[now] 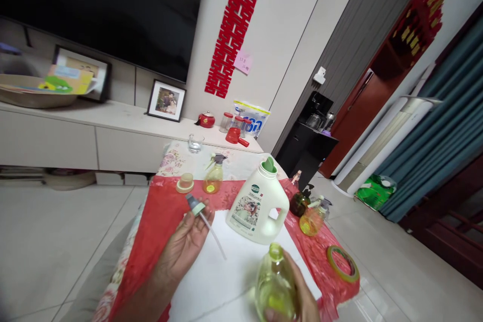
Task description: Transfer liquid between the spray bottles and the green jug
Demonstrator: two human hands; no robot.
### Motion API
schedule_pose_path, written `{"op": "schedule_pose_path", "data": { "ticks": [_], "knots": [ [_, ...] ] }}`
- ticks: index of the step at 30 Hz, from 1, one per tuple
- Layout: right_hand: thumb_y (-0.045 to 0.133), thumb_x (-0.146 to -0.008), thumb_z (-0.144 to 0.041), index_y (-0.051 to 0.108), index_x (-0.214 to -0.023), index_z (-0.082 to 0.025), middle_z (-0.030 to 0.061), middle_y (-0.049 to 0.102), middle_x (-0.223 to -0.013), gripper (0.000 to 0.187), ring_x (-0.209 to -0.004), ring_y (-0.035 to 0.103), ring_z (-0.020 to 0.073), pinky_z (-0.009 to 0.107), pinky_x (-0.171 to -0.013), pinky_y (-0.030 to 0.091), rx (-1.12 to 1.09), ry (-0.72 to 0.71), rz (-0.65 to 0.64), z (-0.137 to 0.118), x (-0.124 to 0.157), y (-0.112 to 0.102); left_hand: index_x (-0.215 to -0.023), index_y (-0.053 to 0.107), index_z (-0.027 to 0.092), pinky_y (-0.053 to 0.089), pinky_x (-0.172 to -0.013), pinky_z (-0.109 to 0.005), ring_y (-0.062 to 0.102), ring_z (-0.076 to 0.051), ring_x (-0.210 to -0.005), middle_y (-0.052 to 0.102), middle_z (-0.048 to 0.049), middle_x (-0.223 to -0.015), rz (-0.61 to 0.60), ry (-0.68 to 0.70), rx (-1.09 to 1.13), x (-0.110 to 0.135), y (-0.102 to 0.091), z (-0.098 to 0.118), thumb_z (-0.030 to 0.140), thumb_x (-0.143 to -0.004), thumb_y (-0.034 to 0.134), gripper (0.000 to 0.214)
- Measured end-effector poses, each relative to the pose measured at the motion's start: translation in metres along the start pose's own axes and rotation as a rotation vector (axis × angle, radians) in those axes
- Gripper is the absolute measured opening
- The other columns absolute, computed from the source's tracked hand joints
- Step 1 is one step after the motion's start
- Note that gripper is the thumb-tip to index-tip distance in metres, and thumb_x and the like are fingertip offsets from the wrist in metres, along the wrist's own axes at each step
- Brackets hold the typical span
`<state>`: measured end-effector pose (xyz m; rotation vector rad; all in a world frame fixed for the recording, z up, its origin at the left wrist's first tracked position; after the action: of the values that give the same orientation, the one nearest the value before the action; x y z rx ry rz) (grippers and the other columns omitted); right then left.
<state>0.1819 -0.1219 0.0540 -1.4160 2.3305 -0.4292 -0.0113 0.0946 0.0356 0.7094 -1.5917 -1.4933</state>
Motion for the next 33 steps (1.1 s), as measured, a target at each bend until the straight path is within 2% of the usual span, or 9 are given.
{"op": "schedule_pose_path", "data": {
  "ticks": [4, 6, 8, 12, 15, 20, 25, 33],
  "knots": [
    [0.072, -0.077, -0.063, 0.012, -0.159, -0.019, 0.0144, 0.033, -0.146, 0.111, -0.127, 0.047, 0.0273, 0.031, -0.097, 0.052, 0.054, 0.037, 0.170, -0.053, -0.027, -0.042, -0.101, 0.071, 0.017, 0.057, -0.083, -0.032, 0.071, -0.018, -0.088, 0.074, -0.0084, -0.107, -0.073, -0.112, -0.134, 0.006, -0.007, -0.026, 0.006, -0.088, 0.059, 0.021],
    [0.075, -0.074, -0.063, 0.019, -0.158, -0.022, 0.0130, 0.038, -0.143, 0.109, -0.122, 0.051, 0.0267, 0.032, -0.096, 0.052, 0.176, 0.001, 0.221, -0.080, -0.050, -0.062, -0.103, 0.071, 0.017, 0.056, -0.080, -0.031, 0.070, -0.018, -0.086, 0.072, -0.0084, -0.112, -0.104, -0.143, -0.192, 0.008, -0.011, -0.035, 0.011, -0.083, 0.068, 0.021],
    [0.076, -0.069, -0.065, 0.026, -0.155, -0.025, 0.0114, 0.043, -0.139, 0.108, -0.115, 0.055, 0.0270, 0.036, -0.094, 0.053, 0.319, -0.074, 0.211, -0.105, -0.077, -0.076, -0.103, 0.071, 0.017, 0.055, -0.081, -0.030, 0.069, -0.017, -0.086, 0.072, -0.0083, -0.112, -0.103, -0.149, -0.225, 0.008, -0.015, -0.040, 0.014, -0.079, 0.074, 0.025],
    [0.066, -0.071, -0.067, 0.040, -0.148, -0.027, 0.0073, 0.045, -0.137, 0.091, -0.119, 0.050, 0.0299, 0.048, -0.102, 0.043, 0.718, -0.284, 0.294, -0.144, -0.120, -0.096, -0.102, 0.071, 0.016, 0.052, -0.085, -0.030, 0.069, -0.018, -0.086, 0.072, -0.0079, -0.107, -0.067, -0.149, -0.242, 0.004, -0.022, -0.041, 0.016, -0.071, 0.082, 0.033],
    [0.057, -0.075, -0.064, 0.040, -0.147, -0.024, 0.0080, 0.048, -0.131, 0.085, -0.115, 0.050, 0.0271, 0.045, -0.099, 0.043, 0.913, -0.382, 0.268, -0.159, -0.142, -0.098, -0.102, 0.071, 0.016, 0.051, -0.086, -0.031, 0.068, -0.019, -0.087, 0.072, -0.0081, -0.107, -0.065, -0.159, -0.246, 0.003, -0.024, -0.041, 0.017, -0.070, 0.082, 0.034],
    [0.052, -0.078, -0.059, 0.036, -0.150, -0.022, 0.0099, 0.048, -0.123, 0.083, -0.107, 0.051, 0.0238, 0.038, -0.091, 0.045, 1.092, -0.420, 0.224, -0.168, -0.162, -0.096, -0.105, 0.070, 0.016, 0.050, -0.089, -0.033, 0.068, -0.019, -0.087, 0.071, -0.0092, -0.110, -0.056, -0.167, -0.247, 0.003, -0.025, -0.042, 0.015, -0.074, 0.079, 0.033],
    [0.052, -0.080, -0.055, 0.032, -0.151, -0.024, 0.0098, 0.045, -0.125, 0.080, -0.110, 0.049, 0.0237, 0.036, -0.090, 0.045, 1.187, -0.463, 0.152, -0.173, -0.174, -0.088, -0.107, 0.068, 0.017, 0.050, -0.087, -0.034, 0.069, -0.019, -0.087, 0.071, -0.0104, -0.114, -0.031, -0.182, -0.265, 0.002, -0.027, -0.043, 0.016, -0.074, 0.079, 0.035],
    [0.053, -0.080, -0.047, 0.033, -0.150, -0.020, 0.0110, 0.045, -0.121, 0.077, -0.105, 0.047, 0.0219, 0.034, -0.088, 0.045, 1.291, -0.542, 0.086, -0.181, -0.182, -0.078, -0.106, 0.066, 0.017, 0.050, -0.079, -0.031, 0.068, -0.018, -0.082, 0.071, -0.0096, -0.112, -0.028, -0.201, -0.301, 0.006, -0.025, -0.042, 0.023, -0.072, 0.082, 0.037]
  ]
}}
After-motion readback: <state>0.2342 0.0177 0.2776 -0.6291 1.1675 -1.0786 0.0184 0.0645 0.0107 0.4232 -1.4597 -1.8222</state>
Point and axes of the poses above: each hand's wrist, its own x-axis away from the middle knuckle, its own y-axis out of the palm, z = x × y, the point moved 5 cm from there along -x, towards the middle knuckle
